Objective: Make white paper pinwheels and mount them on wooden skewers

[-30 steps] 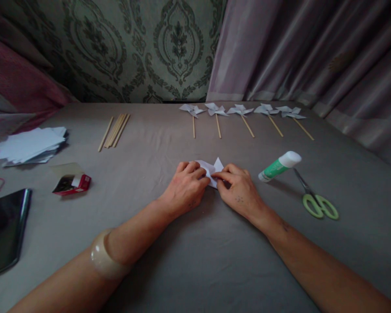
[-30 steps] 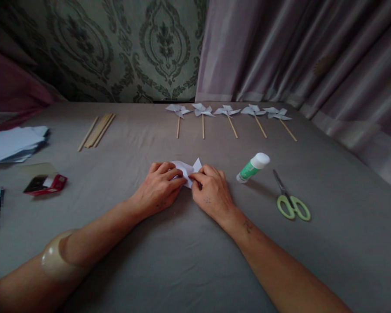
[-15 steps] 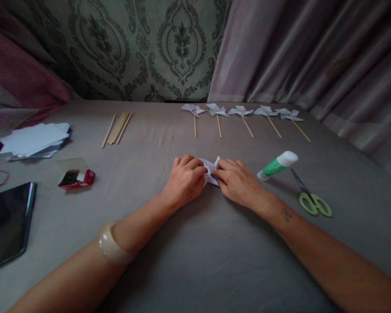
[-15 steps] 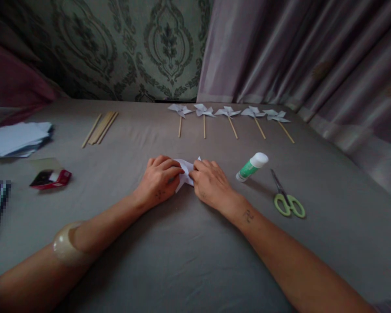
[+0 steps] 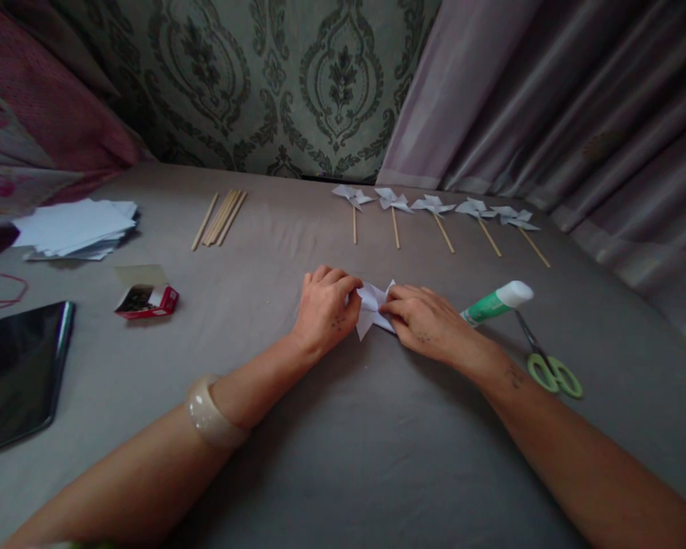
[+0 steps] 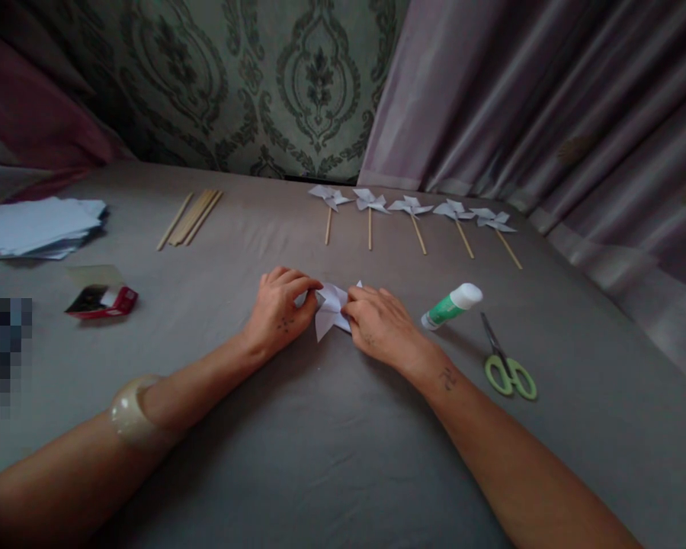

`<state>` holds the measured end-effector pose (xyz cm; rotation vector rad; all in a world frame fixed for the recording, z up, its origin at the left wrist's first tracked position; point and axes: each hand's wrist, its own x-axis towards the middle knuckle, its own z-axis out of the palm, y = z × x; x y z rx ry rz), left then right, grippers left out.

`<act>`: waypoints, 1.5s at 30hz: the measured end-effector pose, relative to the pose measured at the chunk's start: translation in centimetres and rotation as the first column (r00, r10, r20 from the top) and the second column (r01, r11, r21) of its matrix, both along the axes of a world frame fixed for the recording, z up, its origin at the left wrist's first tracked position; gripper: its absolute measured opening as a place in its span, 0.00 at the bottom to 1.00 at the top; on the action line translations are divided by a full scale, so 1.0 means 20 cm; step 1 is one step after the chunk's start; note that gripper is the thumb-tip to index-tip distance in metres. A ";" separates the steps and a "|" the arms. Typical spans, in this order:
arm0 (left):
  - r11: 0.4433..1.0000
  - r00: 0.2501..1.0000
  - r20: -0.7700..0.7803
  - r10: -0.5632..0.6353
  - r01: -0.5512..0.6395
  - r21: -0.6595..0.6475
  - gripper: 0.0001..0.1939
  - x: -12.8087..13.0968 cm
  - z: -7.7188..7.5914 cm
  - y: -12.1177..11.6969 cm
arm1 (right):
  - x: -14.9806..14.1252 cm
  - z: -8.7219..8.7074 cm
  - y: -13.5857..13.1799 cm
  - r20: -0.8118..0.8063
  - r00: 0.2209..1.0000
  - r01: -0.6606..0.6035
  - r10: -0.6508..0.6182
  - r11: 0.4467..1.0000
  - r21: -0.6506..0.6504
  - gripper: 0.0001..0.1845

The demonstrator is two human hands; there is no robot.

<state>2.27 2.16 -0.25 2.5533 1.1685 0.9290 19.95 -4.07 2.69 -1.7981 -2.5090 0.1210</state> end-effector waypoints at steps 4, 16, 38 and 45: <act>1.000 1.000 -0.001 -0.006 0.006 0.002 0.11 0.00 0.00 0.01 | -0.01 0.01 0.01 -0.007 1.000 0.000 0.000 1.000 0.004 0.14; 0.998 0.997 -0.045 0.061 -0.061 -0.003 0.12 -0.01 0.01 0.02 | 0.07 -0.04 -0.03 -0.363 0.926 0.139 -0.107 0.988 0.061 0.17; 0.891 0.870 -0.399 -0.291 0.399 0.219 0.12 0.05 -0.01 -0.12 | 0.23 0.23 -0.39 -0.770 0.633 0.393 -0.083 0.891 0.227 0.08; 0.835 0.845 -0.441 -0.303 0.459 0.305 0.11 0.01 0.00 -0.07 | 0.48 0.19 -0.36 -0.937 0.317 0.815 -0.144 0.547 0.192 0.09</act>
